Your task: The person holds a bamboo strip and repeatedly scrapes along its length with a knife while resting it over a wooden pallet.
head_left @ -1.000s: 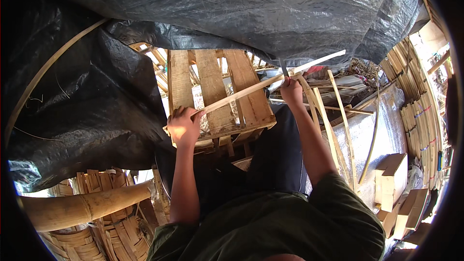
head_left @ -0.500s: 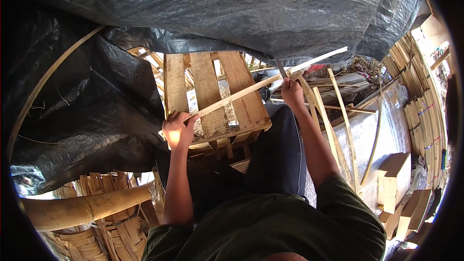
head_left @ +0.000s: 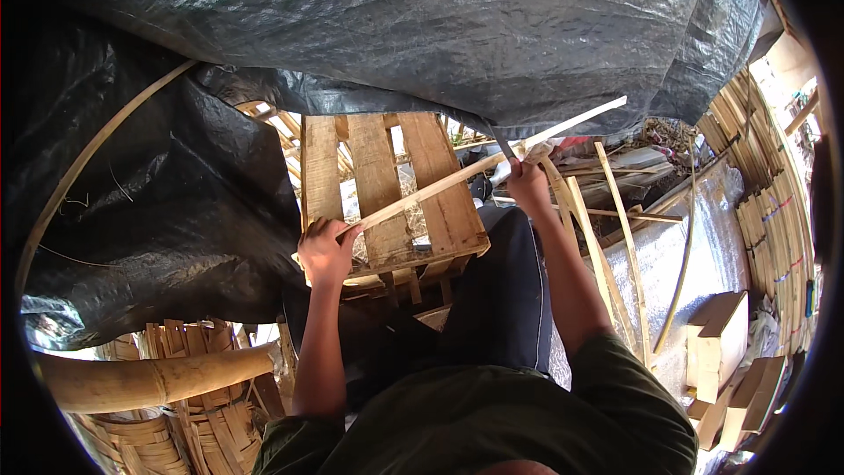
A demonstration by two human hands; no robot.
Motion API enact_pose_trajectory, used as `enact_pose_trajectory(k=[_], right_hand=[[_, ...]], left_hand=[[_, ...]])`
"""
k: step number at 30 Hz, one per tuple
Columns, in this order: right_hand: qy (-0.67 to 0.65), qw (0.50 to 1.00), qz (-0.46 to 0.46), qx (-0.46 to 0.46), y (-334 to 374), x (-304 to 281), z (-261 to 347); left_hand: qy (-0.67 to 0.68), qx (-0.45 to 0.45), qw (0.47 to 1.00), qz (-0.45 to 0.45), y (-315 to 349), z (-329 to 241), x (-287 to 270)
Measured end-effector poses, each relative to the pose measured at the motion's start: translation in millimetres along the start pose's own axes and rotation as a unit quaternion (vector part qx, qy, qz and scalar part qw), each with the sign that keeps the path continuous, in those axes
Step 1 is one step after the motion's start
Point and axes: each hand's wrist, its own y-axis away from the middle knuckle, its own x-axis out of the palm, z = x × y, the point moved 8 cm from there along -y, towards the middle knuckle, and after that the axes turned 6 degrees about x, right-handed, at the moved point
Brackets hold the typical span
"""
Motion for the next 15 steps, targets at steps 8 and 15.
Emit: enact_pose_trajectory(k=[8, 15], right_hand=[[-0.021, 0.994, 0.07, 0.078, 15.7, 19.8, 3.5], [0.028, 0.992, 0.106, 0.066, 3.2, 17.2, 4.1]], left_hand=[[0.012, -0.001, 1.0, 0.0, 1.4, -6.1, 3.7], [-0.002, -0.007, 1.0, -0.011, 2.6, 0.3, -2.4]])
